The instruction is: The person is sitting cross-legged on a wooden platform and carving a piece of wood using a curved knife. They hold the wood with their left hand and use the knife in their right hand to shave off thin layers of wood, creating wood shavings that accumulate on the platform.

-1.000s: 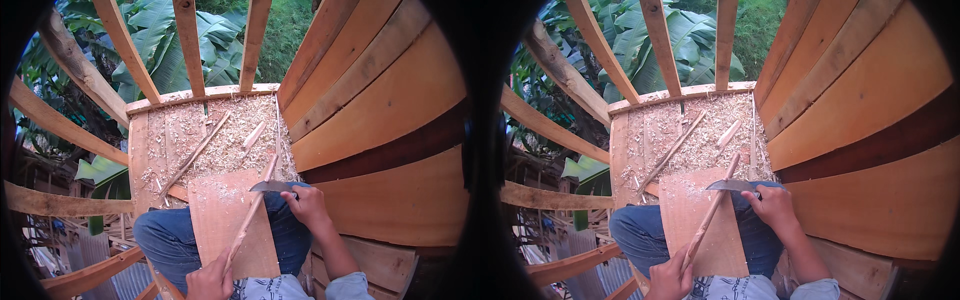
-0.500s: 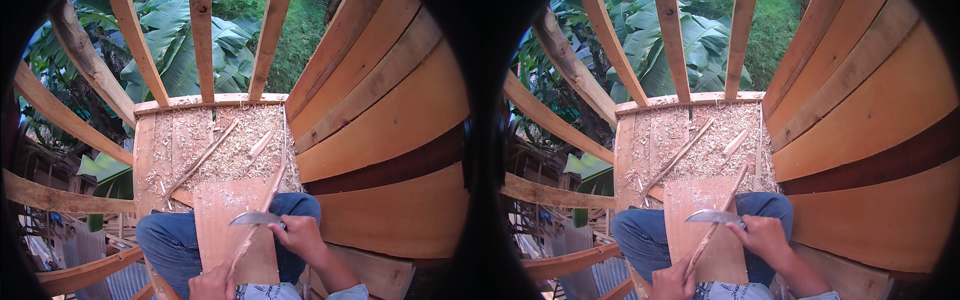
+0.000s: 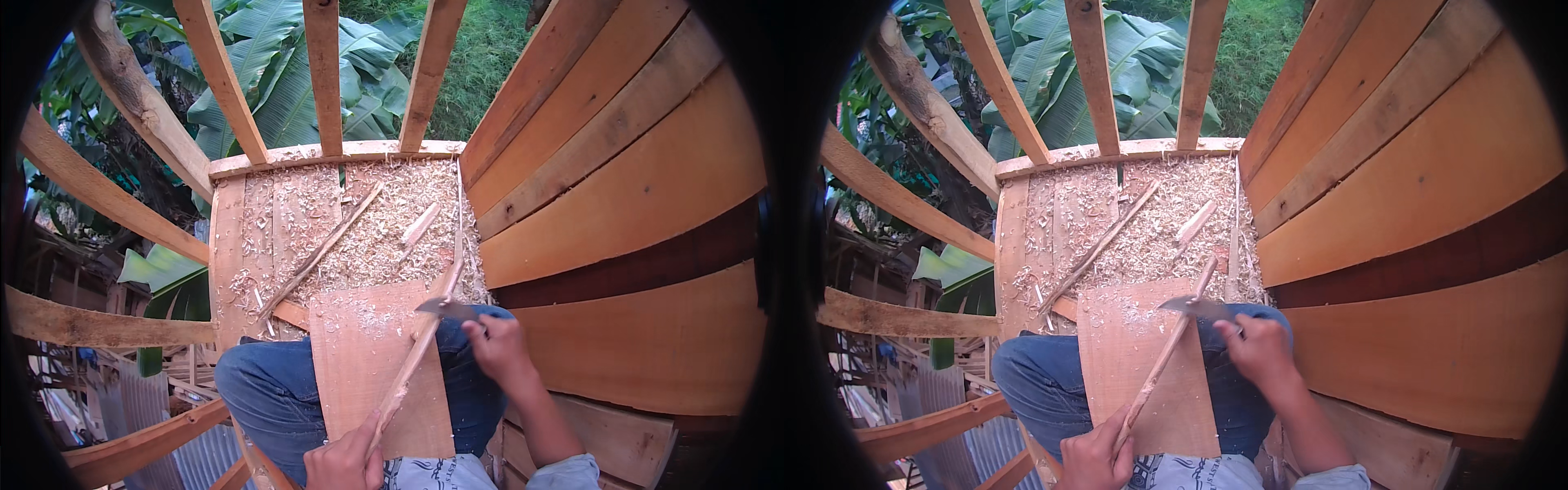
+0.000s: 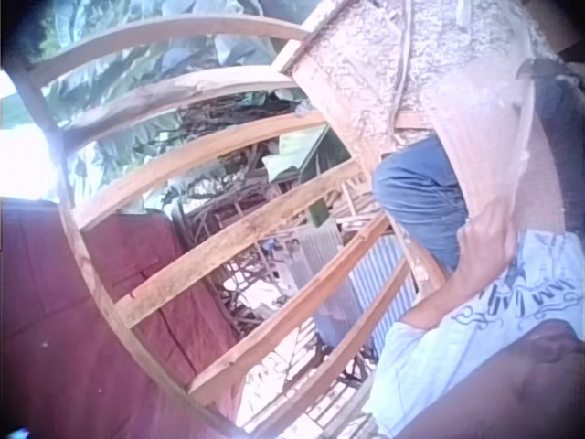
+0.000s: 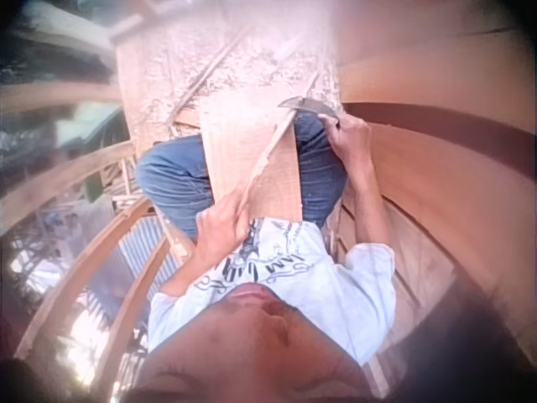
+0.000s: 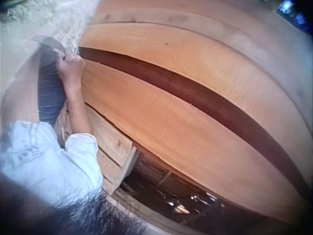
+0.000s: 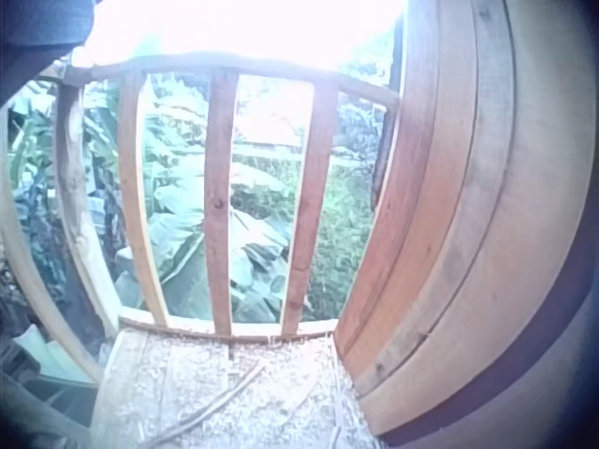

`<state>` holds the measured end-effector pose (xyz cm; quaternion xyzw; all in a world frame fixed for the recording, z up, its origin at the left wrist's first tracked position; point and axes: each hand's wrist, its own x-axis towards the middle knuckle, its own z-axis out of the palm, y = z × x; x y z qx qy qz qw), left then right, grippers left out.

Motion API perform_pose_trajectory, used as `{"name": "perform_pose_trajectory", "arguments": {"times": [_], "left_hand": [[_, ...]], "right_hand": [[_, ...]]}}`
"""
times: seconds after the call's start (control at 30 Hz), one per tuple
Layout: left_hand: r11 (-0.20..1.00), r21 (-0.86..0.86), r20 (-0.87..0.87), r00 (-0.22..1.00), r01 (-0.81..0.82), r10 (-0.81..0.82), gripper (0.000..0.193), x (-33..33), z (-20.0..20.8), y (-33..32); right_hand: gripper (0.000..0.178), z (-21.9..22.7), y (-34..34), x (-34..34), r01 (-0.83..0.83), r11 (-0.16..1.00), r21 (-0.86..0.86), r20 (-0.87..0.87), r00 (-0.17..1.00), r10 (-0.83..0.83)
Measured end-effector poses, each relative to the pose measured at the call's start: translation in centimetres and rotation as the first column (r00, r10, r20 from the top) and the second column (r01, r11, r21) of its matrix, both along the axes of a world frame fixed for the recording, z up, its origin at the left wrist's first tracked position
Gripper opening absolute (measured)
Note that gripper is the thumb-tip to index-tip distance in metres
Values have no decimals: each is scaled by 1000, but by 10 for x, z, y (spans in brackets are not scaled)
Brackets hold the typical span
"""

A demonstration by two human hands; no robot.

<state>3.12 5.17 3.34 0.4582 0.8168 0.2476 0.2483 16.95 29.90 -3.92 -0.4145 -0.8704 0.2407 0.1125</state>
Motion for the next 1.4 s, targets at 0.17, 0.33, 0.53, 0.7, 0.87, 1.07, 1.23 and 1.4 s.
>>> {"name": "perform_pose_trajectory", "arguments": {"times": [0.17, 0.33, 0.53, 0.7, 0.87, 1.07, 1.23, 1.4], "left_hand": [[999, 19, 72, 997, 32, -34, 43, 0, 2, -1], [999, 39, 57, 998, 12, -14, 42, 2, -1, -6], [1000, -1, 67, 997, 30, -30, 43, 0, 1, 0], [1000, 27, 78, 997, 6, -8, 45, 3, 0, -2], [998, -41, 65, 997, 43, -41, 46, 0, 5, 2], [999, 18, 41, 998, 42, -43, 43, 4, 0, -7], [999, 39, 79, 996, 31, -34, 42, 1, 3, -1], [999, 44, 73, 997, 26, -29, 41, -1, 1, 0]], "right_hand": [[46, 23, -27, -2, -241, 971, 9, 30, 970, 240], [46, 3, 4, -2, -74, 981, 178, -38, 996, 82], [45, 33, -23, -4, -274, 958, -86, 31, 960, 277], [47, 16, 12, 1, -65, 997, 46, 49, 997, 62], [46, 47, -34, -12, -323, 945, -57, 76, 942, 327], [50, 13, 49, 3, 277, 948, -159, 102, 959, -263], [49, 19, 22, 10, 263, 962, 68, 143, 952, -270], [45, 22, -4, 11, 219, 952, -215, -90, 966, -243]]}}
